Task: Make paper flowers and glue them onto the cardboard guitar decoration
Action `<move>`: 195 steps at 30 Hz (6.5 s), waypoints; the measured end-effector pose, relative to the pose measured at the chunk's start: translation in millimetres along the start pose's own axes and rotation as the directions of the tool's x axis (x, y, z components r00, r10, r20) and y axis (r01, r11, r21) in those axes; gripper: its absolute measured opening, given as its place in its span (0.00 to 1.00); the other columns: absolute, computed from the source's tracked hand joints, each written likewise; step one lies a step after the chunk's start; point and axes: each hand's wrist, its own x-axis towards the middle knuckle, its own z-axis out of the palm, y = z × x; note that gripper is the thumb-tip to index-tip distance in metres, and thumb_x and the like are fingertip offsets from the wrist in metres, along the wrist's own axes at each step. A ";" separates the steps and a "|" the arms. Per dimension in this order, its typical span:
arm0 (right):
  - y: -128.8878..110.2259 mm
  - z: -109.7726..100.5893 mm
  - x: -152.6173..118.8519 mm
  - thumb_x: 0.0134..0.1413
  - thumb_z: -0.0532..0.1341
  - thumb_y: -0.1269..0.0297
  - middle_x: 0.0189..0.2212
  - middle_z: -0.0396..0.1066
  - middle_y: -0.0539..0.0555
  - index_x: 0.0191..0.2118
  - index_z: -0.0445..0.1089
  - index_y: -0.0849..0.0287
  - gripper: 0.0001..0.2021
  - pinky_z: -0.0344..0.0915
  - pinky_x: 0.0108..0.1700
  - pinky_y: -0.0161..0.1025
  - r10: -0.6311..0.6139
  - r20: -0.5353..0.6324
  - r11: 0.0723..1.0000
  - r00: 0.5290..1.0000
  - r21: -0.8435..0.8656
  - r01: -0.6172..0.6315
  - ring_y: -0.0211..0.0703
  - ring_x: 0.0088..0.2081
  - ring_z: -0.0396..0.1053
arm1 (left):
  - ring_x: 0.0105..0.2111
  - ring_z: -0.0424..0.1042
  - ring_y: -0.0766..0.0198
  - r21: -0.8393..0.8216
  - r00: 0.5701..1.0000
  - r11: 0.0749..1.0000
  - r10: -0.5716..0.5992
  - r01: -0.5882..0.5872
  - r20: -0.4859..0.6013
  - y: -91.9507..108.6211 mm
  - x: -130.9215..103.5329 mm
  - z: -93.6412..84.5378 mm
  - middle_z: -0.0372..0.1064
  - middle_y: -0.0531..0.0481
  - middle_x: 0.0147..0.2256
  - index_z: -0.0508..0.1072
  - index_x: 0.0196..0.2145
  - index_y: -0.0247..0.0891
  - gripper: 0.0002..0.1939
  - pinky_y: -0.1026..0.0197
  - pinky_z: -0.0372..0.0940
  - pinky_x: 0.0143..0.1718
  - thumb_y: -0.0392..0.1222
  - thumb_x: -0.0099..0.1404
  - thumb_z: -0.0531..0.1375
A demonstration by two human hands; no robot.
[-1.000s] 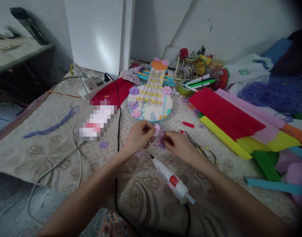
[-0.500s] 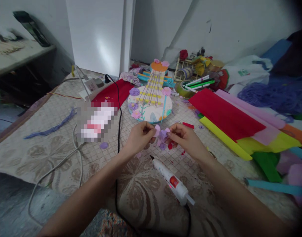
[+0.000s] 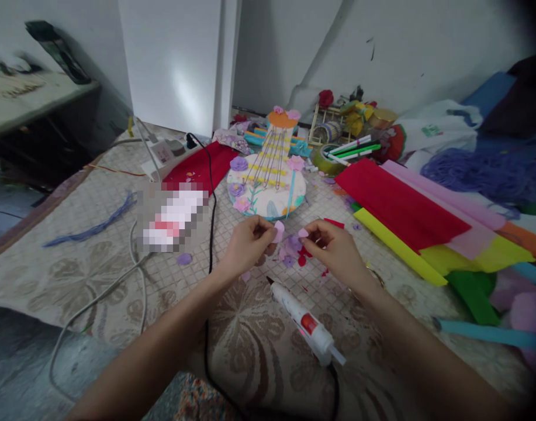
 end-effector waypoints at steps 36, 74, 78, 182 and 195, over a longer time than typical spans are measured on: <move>-17.3 16.5 3.6 0.49 0.62 0.60 0.25 0.65 0.48 0.30 0.65 0.57 0.07 0.61 0.26 0.33 0.206 0.085 0.802 0.975 0.556 -0.218 0.34 0.24 0.63 | 0.14 0.57 0.76 -0.147 0.995 0.985 -0.087 0.092 0.040 8.4 -6.5 7.3 0.63 0.56 0.20 0.66 0.30 0.36 0.09 0.72 0.48 0.12 0.44 0.56 0.60; -14.3 24.4 3.0 0.49 0.61 0.62 0.31 0.67 0.50 0.37 0.64 0.57 0.09 0.64 0.33 0.35 0.090 0.006 0.884 0.996 0.459 -0.083 0.38 0.31 0.66 | 0.22 0.66 0.73 -0.226 0.999 0.974 -0.020 0.029 0.040 4.7 -5.2 10.2 0.67 0.53 0.23 0.67 0.31 0.33 0.10 0.70 0.60 0.23 0.36 0.51 0.63; -15.0 22.2 5.2 0.47 0.60 0.66 0.31 0.67 0.50 0.39 0.62 0.57 0.11 0.64 0.34 0.35 0.085 0.037 0.885 0.996 0.456 -0.092 0.37 0.32 0.66 | 0.20 0.65 0.73 -0.196 0.996 0.978 -0.059 0.072 0.070 12.1 -7.0 8.8 0.68 0.53 0.24 0.67 0.32 0.34 0.09 0.72 0.57 0.18 0.37 0.52 0.62; -5.4 -49.9 -74.3 0.58 0.56 0.60 0.44 0.69 0.53 0.49 0.67 0.51 0.14 0.67 0.41 0.39 -0.010 0.468 0.979 0.884 -0.173 0.103 0.43 0.42 0.69 | 0.22 0.66 0.69 0.030 0.991 0.994 0.110 -0.108 -0.072 6.2 6.1 -11.1 0.68 0.51 0.22 0.67 0.28 0.35 0.08 0.66 0.60 0.24 0.41 0.53 0.61; 47.8 -53.4 4.1 0.50 0.56 0.72 0.33 0.66 0.54 0.36 0.67 0.59 0.07 0.62 0.36 0.39 -0.085 0.163 0.794 0.983 -0.585 0.166 0.43 0.33 0.66 | 0.21 0.66 0.69 0.083 0.993 0.991 0.112 -0.109 -0.034 0.7 4.6 -7.6 0.68 0.52 0.22 0.67 0.28 0.35 0.08 0.67 0.59 0.23 0.43 0.55 0.60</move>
